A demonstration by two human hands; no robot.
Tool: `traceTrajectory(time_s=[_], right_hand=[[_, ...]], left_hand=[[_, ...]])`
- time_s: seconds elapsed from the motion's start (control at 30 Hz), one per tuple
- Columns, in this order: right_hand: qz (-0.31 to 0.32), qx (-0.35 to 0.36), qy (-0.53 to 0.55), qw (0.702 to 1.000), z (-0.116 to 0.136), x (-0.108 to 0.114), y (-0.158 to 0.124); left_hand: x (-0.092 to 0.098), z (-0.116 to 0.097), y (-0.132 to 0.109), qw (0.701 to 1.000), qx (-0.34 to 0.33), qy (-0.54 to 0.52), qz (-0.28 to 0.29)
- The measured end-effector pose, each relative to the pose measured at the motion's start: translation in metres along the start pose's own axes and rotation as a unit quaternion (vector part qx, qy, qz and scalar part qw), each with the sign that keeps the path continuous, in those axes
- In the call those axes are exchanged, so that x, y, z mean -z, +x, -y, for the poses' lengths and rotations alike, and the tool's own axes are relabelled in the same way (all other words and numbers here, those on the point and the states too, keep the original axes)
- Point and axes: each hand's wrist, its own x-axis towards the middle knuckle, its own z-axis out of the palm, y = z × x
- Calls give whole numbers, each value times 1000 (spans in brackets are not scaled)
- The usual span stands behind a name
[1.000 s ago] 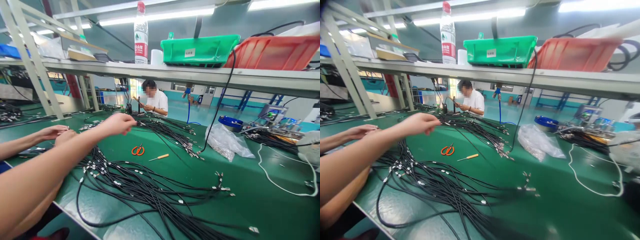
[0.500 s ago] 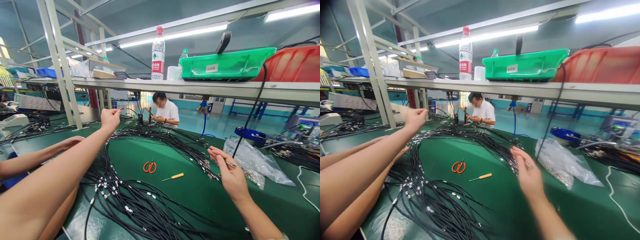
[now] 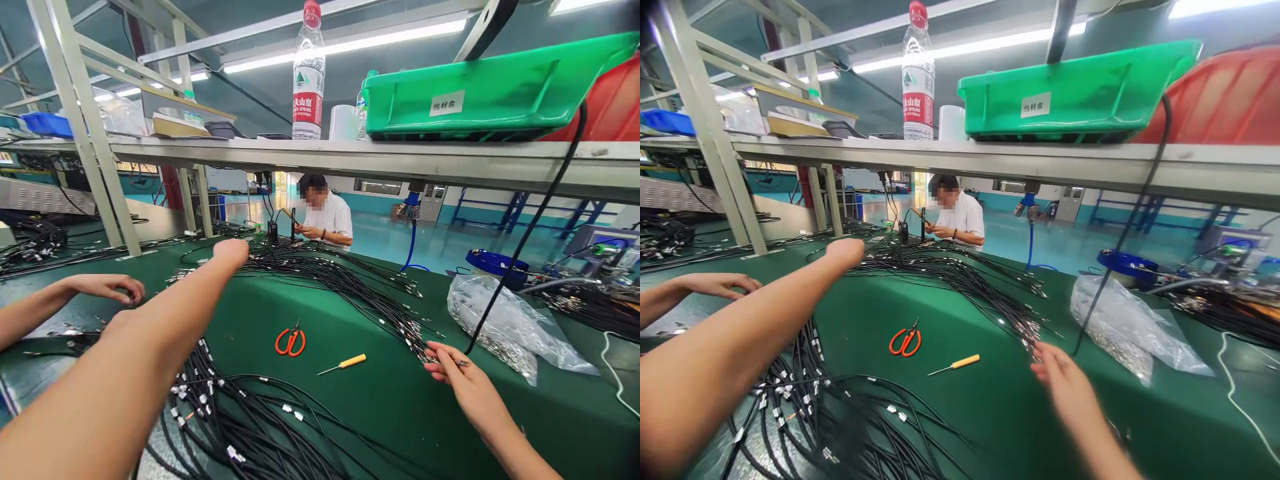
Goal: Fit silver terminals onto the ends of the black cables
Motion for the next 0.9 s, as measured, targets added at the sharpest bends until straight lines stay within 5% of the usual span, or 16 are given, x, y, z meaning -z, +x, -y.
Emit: traceTrajectory(time_s=[0.1, 0.17, 0.3, 0.4, 0.63, 0.9], right_hand=[[-19, -32, 76, 996, 9, -6, 14], [-38, -56, 114, 991, 12, -7, 20], [-72, -100, 159, 980, 15, -1, 31], [-103, -133, 162, 972, 19, 5, 47], [-101, -257, 74, 958, 0, 37, 62], [-11, -229, -2, 973, 12, 112, -24]], left_hand=[[-3, -4, 12, 999, 29, 15, 22], [-26, -10, 6, 998, 35, 21, 47], [-90, -32, -32, 993, -33, 4, 111], [-112, -56, -67, 983, -121, -28, 135], [-81, -117, -142, 942, -272, -151, 122], [-79, -166, -221, 881, -383, -234, 147]])
